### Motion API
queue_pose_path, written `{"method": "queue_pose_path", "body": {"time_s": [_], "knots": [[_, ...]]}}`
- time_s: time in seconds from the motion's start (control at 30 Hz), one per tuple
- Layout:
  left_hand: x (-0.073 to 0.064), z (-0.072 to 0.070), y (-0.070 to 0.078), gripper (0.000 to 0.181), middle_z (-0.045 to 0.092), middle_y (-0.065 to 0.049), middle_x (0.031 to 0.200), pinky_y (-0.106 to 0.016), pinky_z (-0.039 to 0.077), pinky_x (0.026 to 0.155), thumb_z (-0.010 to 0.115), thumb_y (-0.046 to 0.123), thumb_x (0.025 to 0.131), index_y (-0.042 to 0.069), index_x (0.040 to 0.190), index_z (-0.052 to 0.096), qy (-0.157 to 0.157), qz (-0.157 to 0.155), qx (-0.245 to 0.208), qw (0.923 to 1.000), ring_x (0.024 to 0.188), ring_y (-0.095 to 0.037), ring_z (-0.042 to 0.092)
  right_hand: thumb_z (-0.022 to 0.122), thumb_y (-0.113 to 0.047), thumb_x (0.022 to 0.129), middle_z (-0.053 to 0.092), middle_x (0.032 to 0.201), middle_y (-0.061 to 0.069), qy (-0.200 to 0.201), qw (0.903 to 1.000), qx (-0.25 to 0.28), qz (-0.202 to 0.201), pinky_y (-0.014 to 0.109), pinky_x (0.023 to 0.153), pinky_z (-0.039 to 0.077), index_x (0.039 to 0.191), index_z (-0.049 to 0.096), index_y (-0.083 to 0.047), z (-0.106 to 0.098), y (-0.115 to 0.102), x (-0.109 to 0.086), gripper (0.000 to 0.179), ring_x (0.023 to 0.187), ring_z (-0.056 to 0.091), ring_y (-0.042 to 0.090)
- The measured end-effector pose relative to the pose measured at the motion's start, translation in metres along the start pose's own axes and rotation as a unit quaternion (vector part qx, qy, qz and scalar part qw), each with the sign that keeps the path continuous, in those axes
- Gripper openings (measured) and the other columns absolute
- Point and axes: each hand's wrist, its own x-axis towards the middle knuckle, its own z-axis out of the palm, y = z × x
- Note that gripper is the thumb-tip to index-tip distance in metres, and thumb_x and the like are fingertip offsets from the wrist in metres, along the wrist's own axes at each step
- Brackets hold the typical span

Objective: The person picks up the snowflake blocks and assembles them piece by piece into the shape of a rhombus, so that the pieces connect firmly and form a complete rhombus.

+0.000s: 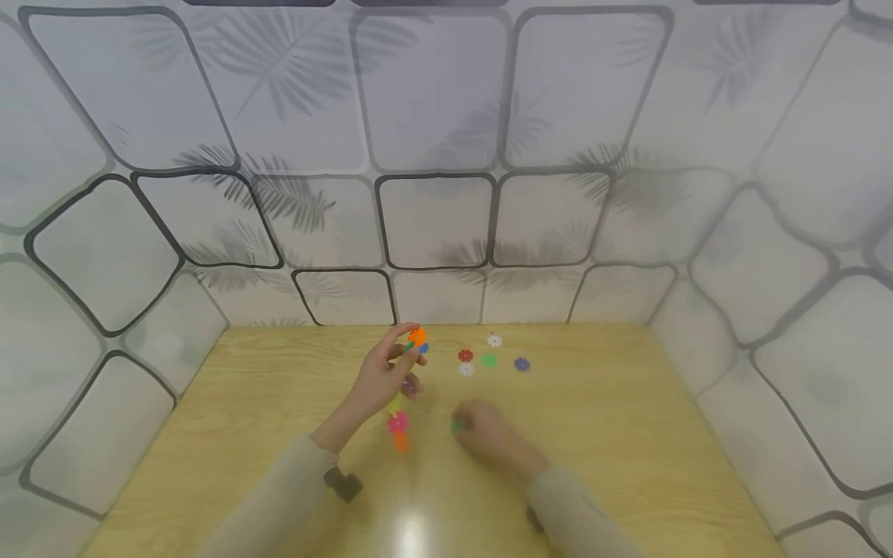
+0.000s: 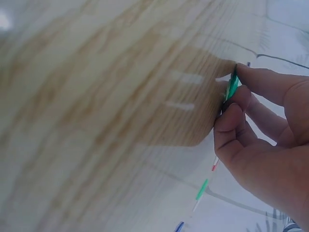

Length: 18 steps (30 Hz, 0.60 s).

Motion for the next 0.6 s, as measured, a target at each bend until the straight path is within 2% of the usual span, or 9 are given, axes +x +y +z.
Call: {"method": "queue_pose_path", "body": {"time_s": [0.1,0.17,0.23,0.4,0.47,0.6], "knots": [[-0.0001,0.0011,0.0000,0.046,0.072,-0.018,0.105,-0.051,0.065,0.057,0.054,0.016,0.112,0.027,0.156,0.046,0.004,-0.001,0.009,1.0000,0.058,-0.018,0.072,0.077,-0.005,0.092,0.060,0.088,0.001,0.003,1.0000,-0.005,0.001,0.022,0.068,0.046,0.107,0.072,-0.003,0.0001,-0.0004,0.0009,0.016,0.082,0.052,0.013],[-0.0002,0.0017,-0.0001,0.046,0.072,-0.019,0.106,-0.042,0.065,0.054,0.054,0.016,0.111,0.027,0.156,0.047,0.007,-0.001,0.011,0.9999,0.057,-0.015,0.071,0.078,-0.005,0.091,0.060,0.090,0.002,0.005,0.9999,-0.011,0.003,0.024,0.069,0.047,0.107,0.072,-0.002,0.0006,-0.0002,0.0013,0.017,0.083,0.053,0.014],[-0.0006,0.0021,0.0000,0.047,0.072,-0.019,0.105,-0.040,0.064,0.052,0.055,0.015,0.111,0.027,0.156,0.047,0.010,0.001,0.012,0.9999,0.056,-0.015,0.070,0.079,-0.006,0.091,0.060,0.091,0.004,0.008,0.9998,-0.015,0.005,0.024,0.069,0.047,0.107,0.071,-0.001,0.0010,-0.0001,0.0015,0.018,0.084,0.053,0.015],[-0.0017,0.0028,0.0001,0.045,0.072,-0.017,0.101,-0.029,0.054,0.043,0.056,0.018,0.111,0.027,0.155,0.049,0.017,0.007,0.016,0.9997,0.047,-0.013,0.059,0.080,-0.006,0.090,0.059,0.091,0.005,0.010,0.9998,-0.009,0.013,0.026,0.069,0.046,0.104,0.070,-0.001,0.0004,-0.0015,0.0011,0.018,0.084,0.051,0.017],[-0.0019,0.0030,-0.0002,0.043,0.071,-0.015,0.099,-0.021,0.046,0.043,0.055,0.022,0.112,0.027,0.154,0.050,0.019,0.008,0.018,0.9996,0.045,-0.012,0.053,0.079,-0.006,0.091,0.060,0.091,0.004,0.009,0.9999,-0.003,0.014,0.025,0.069,0.046,0.104,0.068,-0.002,-0.0003,-0.0024,0.0007,0.017,0.084,0.052,0.016],[-0.0023,0.0031,-0.0009,0.039,0.070,-0.015,0.099,-0.019,0.044,0.045,0.048,0.028,0.115,0.025,0.154,0.050,0.016,0.012,0.006,0.9998,0.045,-0.011,0.048,0.077,-0.004,0.093,0.061,0.088,0.002,0.004,0.9998,0.014,0.014,0.023,0.066,0.048,0.103,0.063,-0.005,-0.0011,-0.0033,-0.0002,0.018,0.080,0.055,0.015]]}}
